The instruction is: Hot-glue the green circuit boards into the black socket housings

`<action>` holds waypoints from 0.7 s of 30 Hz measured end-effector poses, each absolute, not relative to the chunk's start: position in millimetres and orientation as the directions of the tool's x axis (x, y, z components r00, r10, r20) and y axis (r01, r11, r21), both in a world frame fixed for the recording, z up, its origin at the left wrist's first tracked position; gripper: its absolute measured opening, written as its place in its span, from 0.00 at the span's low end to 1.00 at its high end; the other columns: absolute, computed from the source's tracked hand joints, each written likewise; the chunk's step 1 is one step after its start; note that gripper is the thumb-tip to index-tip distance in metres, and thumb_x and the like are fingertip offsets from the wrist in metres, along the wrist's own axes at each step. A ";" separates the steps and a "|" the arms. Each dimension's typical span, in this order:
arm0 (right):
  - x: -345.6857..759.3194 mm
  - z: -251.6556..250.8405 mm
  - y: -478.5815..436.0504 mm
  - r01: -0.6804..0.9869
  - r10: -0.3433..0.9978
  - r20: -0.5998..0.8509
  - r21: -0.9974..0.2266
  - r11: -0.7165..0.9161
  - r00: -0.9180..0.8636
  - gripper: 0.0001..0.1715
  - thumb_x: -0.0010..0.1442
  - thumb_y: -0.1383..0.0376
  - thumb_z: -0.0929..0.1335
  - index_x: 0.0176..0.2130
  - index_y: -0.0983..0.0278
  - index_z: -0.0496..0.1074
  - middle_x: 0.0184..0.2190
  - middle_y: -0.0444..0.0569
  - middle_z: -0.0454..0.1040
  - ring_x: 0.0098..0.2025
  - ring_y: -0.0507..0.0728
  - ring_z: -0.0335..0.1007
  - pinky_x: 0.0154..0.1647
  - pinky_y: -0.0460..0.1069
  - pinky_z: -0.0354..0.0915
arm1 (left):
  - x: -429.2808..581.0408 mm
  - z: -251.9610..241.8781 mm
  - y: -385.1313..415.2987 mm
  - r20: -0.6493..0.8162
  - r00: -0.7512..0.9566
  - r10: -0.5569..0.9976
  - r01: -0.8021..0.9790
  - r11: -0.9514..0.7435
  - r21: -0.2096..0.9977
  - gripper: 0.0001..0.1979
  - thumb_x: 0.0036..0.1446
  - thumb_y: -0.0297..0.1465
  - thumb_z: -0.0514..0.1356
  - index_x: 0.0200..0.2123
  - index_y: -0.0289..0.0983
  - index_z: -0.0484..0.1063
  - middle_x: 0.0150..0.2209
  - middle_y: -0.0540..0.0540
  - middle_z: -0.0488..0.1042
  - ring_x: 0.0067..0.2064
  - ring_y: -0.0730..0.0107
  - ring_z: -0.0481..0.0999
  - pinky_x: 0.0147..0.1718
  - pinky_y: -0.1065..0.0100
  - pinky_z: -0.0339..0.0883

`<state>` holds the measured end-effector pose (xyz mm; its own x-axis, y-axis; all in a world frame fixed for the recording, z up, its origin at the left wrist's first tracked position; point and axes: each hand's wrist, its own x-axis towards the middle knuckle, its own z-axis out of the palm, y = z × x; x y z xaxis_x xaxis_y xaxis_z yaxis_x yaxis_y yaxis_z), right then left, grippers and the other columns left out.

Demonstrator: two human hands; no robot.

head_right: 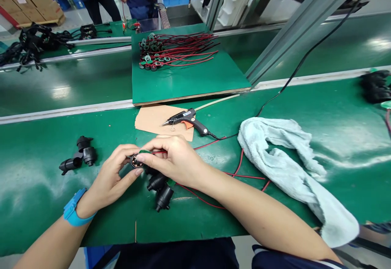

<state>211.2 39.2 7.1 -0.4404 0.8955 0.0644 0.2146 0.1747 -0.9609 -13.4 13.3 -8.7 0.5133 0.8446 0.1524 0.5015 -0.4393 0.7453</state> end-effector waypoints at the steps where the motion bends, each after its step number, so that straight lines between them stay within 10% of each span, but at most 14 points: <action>1: 212.3 8.8 39.2 0.201 0.880 0.057 -0.965 0.170 -0.471 0.13 0.65 0.58 0.70 0.40 0.64 0.82 0.25 0.43 0.72 0.26 0.49 0.61 0.27 0.45 0.58 | -13.5 -8.7 12.6 0.153 0.514 0.844 0.497 -0.438 0.749 0.17 0.67 0.31 0.60 0.57 0.43 0.65 0.53 0.42 0.71 0.55 0.63 0.72 0.53 0.62 0.70; 13: 210.0 -21.6 67.7 0.432 0.883 0.108 -0.841 0.326 -0.456 0.20 0.61 0.72 0.69 0.53 0.65 0.76 0.36 0.48 0.78 0.34 0.53 0.70 0.40 0.50 0.67 | -22.2 -35.9 41.0 0.165 0.341 0.925 0.711 -0.369 0.598 0.16 0.67 0.35 0.61 0.56 0.41 0.70 0.54 0.44 0.79 0.54 0.57 0.78 0.57 0.56 0.70; 21: 204.1 -10.4 56.2 0.034 0.837 -0.008 -0.999 0.013 -0.548 0.22 0.58 0.65 0.71 0.52 0.64 0.73 0.33 0.43 0.68 0.31 0.49 0.60 0.32 0.45 0.63 | -18.2 -30.2 20.0 0.355 0.445 0.822 0.628 -0.569 0.531 0.16 0.67 0.31 0.60 0.58 0.43 0.68 0.54 0.44 0.78 0.56 0.63 0.77 0.56 0.63 0.72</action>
